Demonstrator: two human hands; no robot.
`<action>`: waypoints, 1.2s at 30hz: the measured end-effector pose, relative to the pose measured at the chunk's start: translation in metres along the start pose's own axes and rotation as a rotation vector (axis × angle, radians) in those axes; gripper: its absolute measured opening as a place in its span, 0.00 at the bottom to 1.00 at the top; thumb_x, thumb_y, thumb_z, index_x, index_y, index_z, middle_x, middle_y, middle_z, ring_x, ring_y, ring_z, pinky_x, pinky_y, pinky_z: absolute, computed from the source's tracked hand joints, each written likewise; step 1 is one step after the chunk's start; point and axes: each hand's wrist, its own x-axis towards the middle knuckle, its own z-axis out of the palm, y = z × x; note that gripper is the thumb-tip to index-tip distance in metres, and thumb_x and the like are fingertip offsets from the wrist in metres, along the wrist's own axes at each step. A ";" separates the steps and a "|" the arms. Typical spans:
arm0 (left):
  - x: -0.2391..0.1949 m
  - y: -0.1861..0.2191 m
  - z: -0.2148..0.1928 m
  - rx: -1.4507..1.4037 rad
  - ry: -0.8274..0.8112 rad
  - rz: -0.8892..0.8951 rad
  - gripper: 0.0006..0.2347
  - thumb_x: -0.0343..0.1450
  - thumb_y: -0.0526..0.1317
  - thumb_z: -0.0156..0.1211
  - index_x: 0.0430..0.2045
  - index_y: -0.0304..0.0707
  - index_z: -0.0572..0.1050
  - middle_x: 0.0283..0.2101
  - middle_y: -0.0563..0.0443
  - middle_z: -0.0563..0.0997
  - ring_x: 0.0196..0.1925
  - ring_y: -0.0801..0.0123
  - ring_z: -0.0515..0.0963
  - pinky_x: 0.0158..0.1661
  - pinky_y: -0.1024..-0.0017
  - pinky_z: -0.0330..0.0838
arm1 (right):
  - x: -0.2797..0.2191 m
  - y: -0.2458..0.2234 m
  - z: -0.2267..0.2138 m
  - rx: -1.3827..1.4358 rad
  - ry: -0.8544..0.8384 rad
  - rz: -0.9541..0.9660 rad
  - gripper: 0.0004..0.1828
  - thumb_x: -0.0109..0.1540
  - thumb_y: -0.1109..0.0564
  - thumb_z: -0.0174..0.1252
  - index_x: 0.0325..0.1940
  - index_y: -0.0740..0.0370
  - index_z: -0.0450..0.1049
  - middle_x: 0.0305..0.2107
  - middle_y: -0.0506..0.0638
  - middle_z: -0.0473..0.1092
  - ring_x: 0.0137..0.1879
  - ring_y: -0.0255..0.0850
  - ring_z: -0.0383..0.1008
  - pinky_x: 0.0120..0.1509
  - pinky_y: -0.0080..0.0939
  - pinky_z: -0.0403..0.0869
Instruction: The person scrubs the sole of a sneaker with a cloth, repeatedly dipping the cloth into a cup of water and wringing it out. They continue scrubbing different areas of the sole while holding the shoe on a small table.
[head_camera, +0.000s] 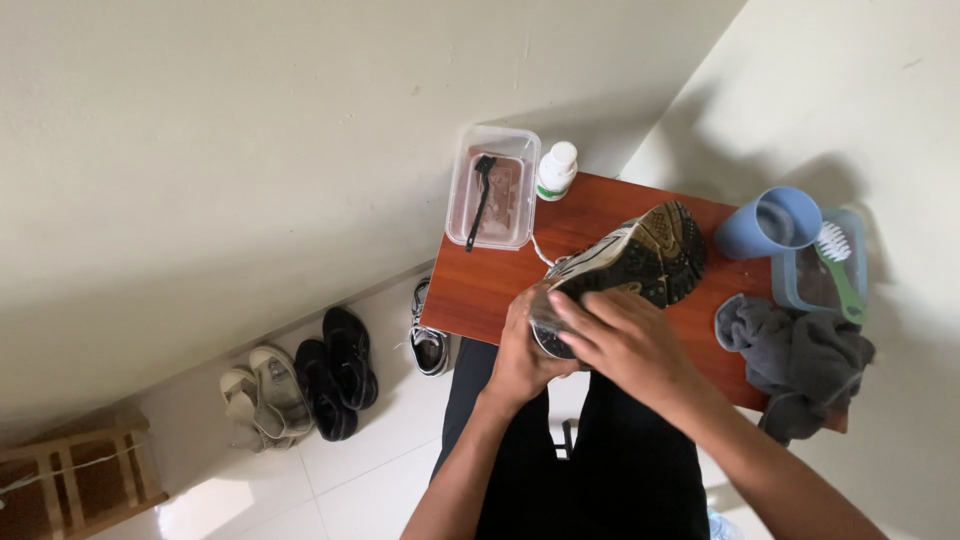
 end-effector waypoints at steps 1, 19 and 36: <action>0.004 0.005 0.001 -0.001 0.000 0.001 0.39 0.51 0.45 0.82 0.54 0.20 0.69 0.55 0.27 0.76 0.59 0.36 0.74 0.64 0.47 0.64 | -0.003 0.001 -0.014 -0.002 0.000 0.000 0.22 0.63 0.49 0.61 0.62 0.52 0.76 0.31 0.49 0.70 0.34 0.47 0.74 0.37 0.44 0.74; 0.012 0.009 0.001 -0.105 0.055 -0.047 0.38 0.48 0.40 0.81 0.54 0.29 0.73 0.54 0.37 0.79 0.58 0.46 0.76 0.64 0.57 0.64 | -0.015 0.015 -0.043 -0.022 -0.074 -0.110 0.18 0.65 0.53 0.58 0.60 0.56 0.75 0.32 0.51 0.67 0.36 0.49 0.72 0.38 0.44 0.73; 0.012 0.012 -0.001 -0.124 0.007 -0.127 0.36 0.48 0.41 0.83 0.52 0.31 0.75 0.52 0.35 0.80 0.56 0.44 0.77 0.61 0.54 0.67 | -0.030 0.014 -0.023 0.002 -0.087 -0.019 0.20 0.62 0.52 0.61 0.59 0.53 0.78 0.33 0.50 0.71 0.36 0.44 0.73 0.40 0.41 0.73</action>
